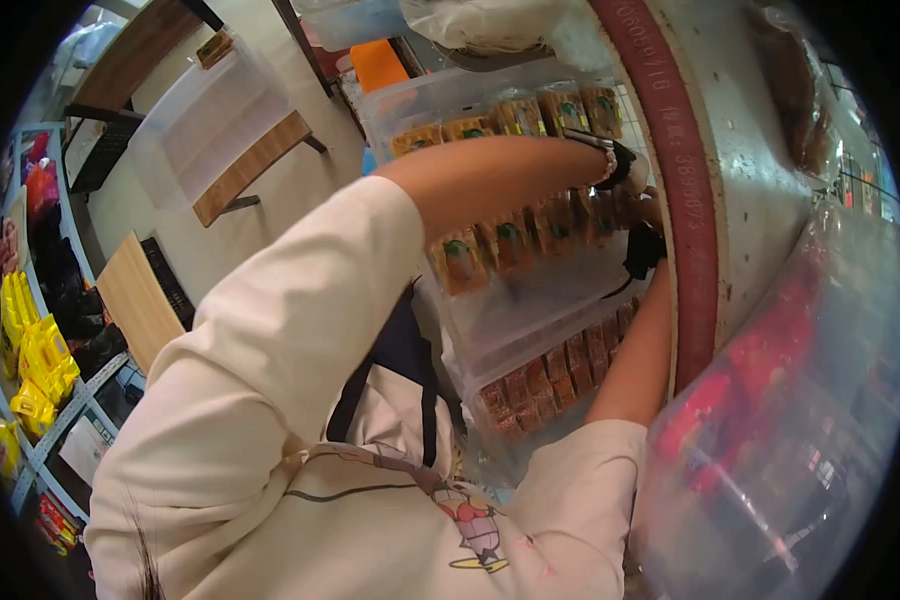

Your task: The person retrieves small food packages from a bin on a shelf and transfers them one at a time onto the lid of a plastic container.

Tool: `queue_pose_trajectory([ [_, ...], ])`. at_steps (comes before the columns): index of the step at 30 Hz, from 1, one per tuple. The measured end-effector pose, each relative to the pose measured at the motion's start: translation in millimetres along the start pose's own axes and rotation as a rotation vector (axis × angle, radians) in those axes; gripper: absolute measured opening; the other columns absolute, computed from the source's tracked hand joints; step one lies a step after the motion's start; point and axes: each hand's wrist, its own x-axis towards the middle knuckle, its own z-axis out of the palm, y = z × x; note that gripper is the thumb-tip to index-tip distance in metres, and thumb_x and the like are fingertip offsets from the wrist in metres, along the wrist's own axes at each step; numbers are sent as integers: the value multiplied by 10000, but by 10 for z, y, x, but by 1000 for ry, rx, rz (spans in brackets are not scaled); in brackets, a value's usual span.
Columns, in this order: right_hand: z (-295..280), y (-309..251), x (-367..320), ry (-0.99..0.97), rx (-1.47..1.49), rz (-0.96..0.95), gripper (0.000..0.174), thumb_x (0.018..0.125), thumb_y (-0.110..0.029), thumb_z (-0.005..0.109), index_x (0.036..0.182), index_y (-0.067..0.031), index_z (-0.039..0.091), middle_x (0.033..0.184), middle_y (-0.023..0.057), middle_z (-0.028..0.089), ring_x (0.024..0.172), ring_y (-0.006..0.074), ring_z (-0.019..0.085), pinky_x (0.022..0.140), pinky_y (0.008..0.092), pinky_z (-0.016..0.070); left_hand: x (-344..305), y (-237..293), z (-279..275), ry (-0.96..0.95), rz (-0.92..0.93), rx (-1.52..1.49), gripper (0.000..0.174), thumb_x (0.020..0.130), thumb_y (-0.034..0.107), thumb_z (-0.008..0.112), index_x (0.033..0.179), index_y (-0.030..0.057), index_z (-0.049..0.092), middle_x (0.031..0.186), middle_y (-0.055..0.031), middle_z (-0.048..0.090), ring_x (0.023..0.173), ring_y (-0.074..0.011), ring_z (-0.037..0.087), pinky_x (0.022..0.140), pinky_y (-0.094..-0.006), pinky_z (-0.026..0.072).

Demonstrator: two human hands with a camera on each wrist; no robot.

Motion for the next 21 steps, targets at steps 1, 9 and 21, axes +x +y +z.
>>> queue_pose_trajectory([
  [1, 15, -18, -35, 24, -21, -36, 467, 845, -200, 604, 1249, -17, 459, 1103, 151, 564, 987, 212, 551, 843, 298, 436, -39, 29, -54, -5, 7, 33, 320, 790, 352, 551, 962, 93, 630, 921, -113, 627, 809, -263, 621, 667, -386, 497],
  [9, 491, -468, -1336, 122, -204, -472, 415, 879, -215, 560, 1232, -13, 480, 1074, 163, 596, 1000, 195, 559, 849, 304, 422, -709, -121, -237, -7, 104, 454, 332, 784, 356, 545, 916, 67, 643, 936, -124, 631, 798, -274, 631, 653, -400, 501],
  [21, 2388, -2023, -3734, -108, -102, -941, 291, 826, -198, 567, 1066, -36, 585, 981, 174, 616, 939, 336, 565, 839, 375, 422, -5361, 1279, -815, 575, 337, -310, 271, 838, 204, 582, 1036, 19, 593, 984, -105, 619, 894, -252, 576, 811, -334, 443],
])
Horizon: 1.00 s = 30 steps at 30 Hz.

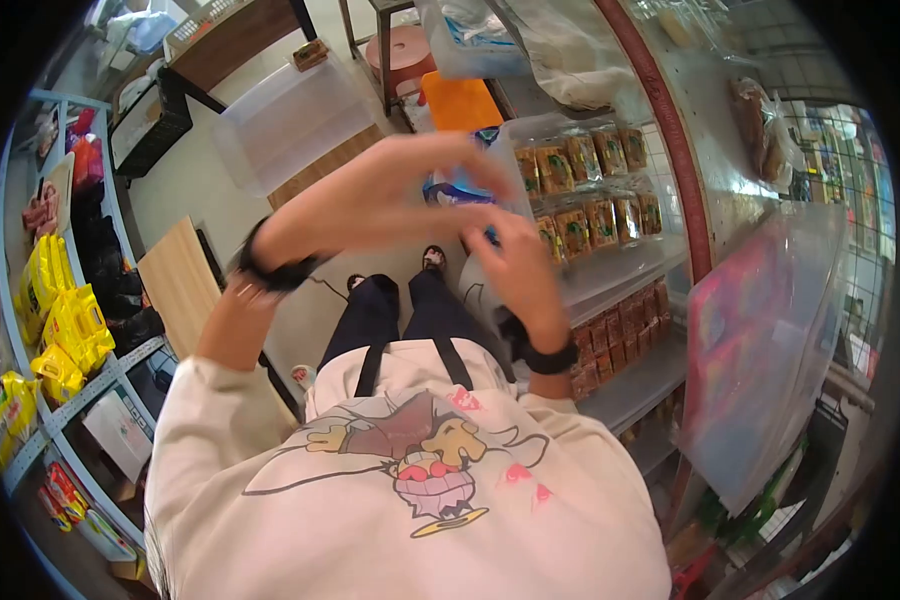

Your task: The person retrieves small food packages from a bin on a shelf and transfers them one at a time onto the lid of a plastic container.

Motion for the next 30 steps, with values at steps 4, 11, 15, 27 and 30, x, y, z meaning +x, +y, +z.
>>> queue_pose_trajectory([
  [4, 794, -423, 318, -185, 7, -215, 268, 821, -251, 572, 1013, -67, 607, 959, 132, 634, 894, 304, 580, 803, 382, 436, -840, 994, -168, -390, 136, -274, 242, 791, 215, 663, 963, 46, 641, 964, -66, 612, 843, -211, 573, 765, -313, 437],
  [11, 1648, -879, 520, -327, -99, -394, 268, 818, -290, 578, 998, -92, 595, 901, 117, 633, 891, 302, 581, 788, 390, 445, -1411, 1562, 149, -533, 332, -467, 416, 729, 282, 673, 1058, 69, 533, 951, -99, 517, 863, -259, 508, 752, -359, 408],
  [15, 1699, -981, 668, -440, -92, -335, 280, 821, -295, 574, 1011, -90, 585, 904, 120, 630, 899, 307, 578, 781, 404, 448, -1473, 1605, 11, -434, 398, -494, 179, 771, 199, 601, 875, 65, 543, 832, -65, 512, 768, -242, 507, 672, -333, 407],
  [27, 2258, -157, 1932, -495, 119, -209, 281, 820, -276, 575, 951, -29, 599, 899, 186, 621, 853, 360, 586, 719, 419, 467, -1142, 976, -1154, 156, 402, -13, 190, 762, 199, 604, 729, 80, 460, 721, -27, 453, 676, -199, 465, 596, -312, 361],
  [30, 2509, 94, 2327, -700, -330, -237, 282, 817, -247, 522, 958, -24, 623, 941, 214, 604, 882, 369, 578, 769, 416, 471, -874, 1010, -1721, 28, 320, -265, 86, 817, 140, 585, 785, 62, 568, 764, -67, 547, 725, -254, 526, 645, -344, 411],
])
